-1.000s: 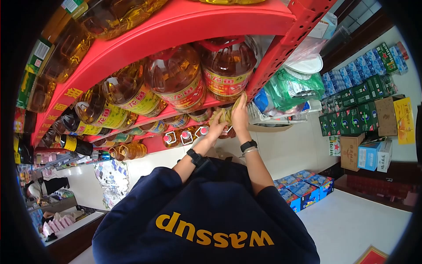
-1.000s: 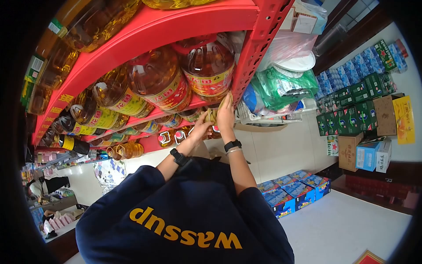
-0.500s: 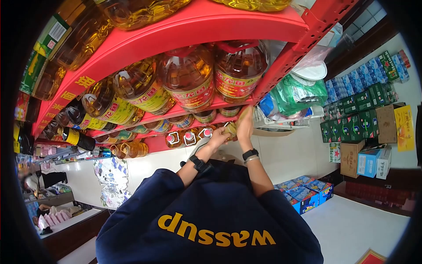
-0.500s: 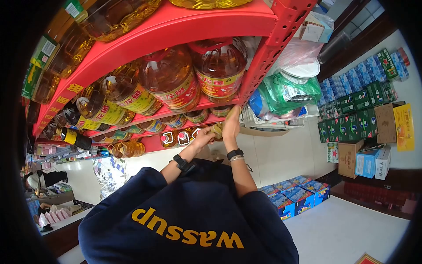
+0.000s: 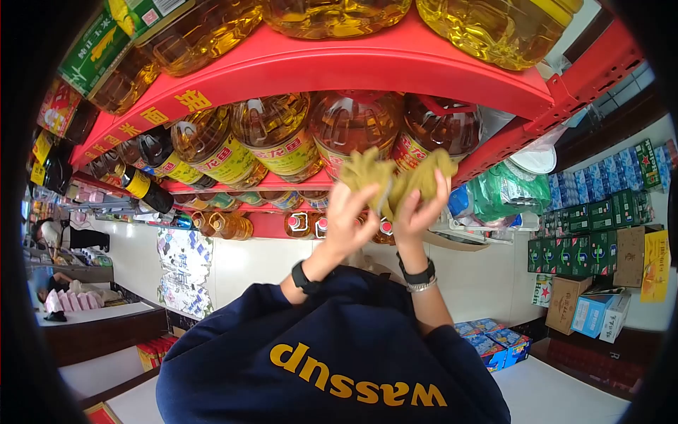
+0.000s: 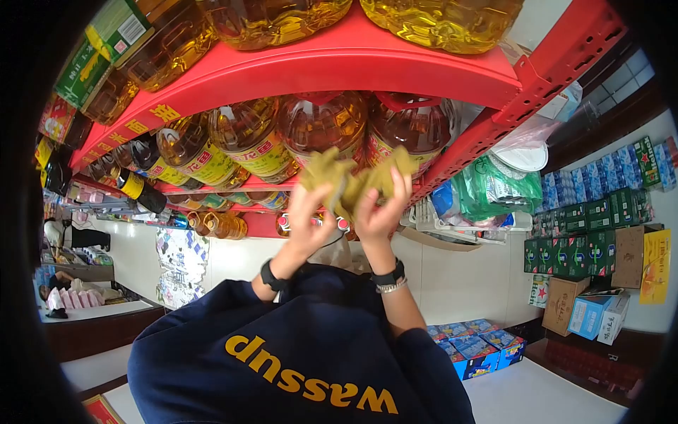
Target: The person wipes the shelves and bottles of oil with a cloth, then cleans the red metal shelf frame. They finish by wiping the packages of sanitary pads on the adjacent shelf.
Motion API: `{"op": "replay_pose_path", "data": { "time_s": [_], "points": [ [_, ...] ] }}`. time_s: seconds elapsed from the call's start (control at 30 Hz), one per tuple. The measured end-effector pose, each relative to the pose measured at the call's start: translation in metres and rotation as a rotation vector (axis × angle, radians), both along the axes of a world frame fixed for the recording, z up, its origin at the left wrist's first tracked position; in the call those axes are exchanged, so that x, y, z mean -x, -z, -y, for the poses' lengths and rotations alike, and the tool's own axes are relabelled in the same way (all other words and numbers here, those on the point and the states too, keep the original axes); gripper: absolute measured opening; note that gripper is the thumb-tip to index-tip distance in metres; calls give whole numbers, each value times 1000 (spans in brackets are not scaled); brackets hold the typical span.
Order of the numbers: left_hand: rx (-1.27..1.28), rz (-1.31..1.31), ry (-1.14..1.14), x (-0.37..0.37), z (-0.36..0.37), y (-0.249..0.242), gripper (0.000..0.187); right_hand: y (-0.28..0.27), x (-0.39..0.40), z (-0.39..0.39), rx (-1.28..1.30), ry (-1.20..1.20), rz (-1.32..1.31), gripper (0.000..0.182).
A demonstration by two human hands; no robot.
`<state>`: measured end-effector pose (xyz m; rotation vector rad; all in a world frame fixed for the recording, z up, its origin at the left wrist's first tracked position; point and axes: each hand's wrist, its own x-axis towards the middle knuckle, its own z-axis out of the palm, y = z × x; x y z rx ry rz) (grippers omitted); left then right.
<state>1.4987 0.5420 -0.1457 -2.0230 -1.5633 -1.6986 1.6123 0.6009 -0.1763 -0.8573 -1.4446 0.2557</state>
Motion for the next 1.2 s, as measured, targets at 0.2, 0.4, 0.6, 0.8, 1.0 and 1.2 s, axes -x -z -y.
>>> {"op": "replay_pose_path", "data": {
  "time_s": [0.2, 0.4, 0.6, 0.8, 1.0, 1.2],
  "points": [
    [108, 7, -326, 48, -58, -45, 40, -72, 74, -52, -11, -72, 273, 63],
    [50, -75, -404, 61, -74, -34, 40, -65, 85, -66, 51, -20, 327, 71],
    [140, 3, -491, 42, -51, -7, 45, -44, 84, -53, -34, 15, 314, 70],
    [185, 103, -429, 38, -31, 18, 30, 1, 84, -27, -54, 69, 365, 65],
    [396, 24, -499, 29, -19, 75, 26, 67, 79, -12, 17, 119, 432, 68],
    [531, -2, -522, 24, -14, 102, 39, 103, 73, 5, 339, 14, 437, 67]
  ]
}}
